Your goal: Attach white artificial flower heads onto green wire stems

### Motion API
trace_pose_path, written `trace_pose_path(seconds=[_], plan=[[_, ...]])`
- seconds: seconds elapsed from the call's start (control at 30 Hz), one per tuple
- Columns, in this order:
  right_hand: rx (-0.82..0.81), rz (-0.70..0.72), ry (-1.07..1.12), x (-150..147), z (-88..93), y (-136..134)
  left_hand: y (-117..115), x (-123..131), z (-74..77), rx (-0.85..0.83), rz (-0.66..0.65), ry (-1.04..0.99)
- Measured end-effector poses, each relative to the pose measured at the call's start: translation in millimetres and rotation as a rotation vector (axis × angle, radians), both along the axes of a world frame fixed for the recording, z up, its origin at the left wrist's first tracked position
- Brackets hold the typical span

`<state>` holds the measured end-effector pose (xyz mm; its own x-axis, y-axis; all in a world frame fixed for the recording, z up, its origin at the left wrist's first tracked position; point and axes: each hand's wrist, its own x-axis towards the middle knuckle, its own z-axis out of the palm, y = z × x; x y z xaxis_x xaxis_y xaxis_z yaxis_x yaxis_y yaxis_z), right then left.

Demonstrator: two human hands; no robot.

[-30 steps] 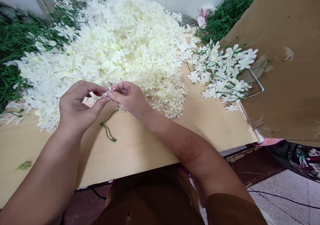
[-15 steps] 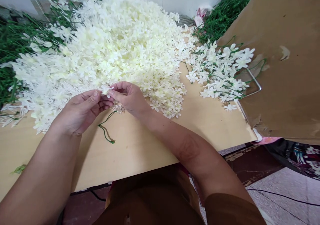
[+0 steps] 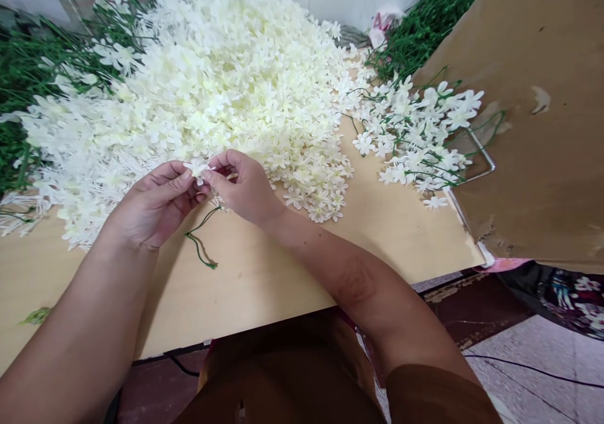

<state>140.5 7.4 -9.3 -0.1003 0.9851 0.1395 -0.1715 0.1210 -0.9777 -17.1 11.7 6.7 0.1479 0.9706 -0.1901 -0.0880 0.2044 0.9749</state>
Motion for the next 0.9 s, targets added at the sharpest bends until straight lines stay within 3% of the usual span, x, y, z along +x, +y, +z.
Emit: trace_pose_path(seconds=[0.23,0.43,0.63,0.9], plan=[[0.061,-0.035,-0.072,-2,6.8,-6,-2,5,3.3,0.075,0.075,0.024],[0.131,-0.091,-0.159,1,2.4,-3,-2,7,0.7,0.161,0.072,0.133],[0.242,-0.13,-0.251,2,-0.5,-4,-5,11,6.4,0.096,0.159,0.022],[0.213,-0.017,-0.188,1,0.8,-2,-9,13,9.0,0.112,0.152,-0.089]])
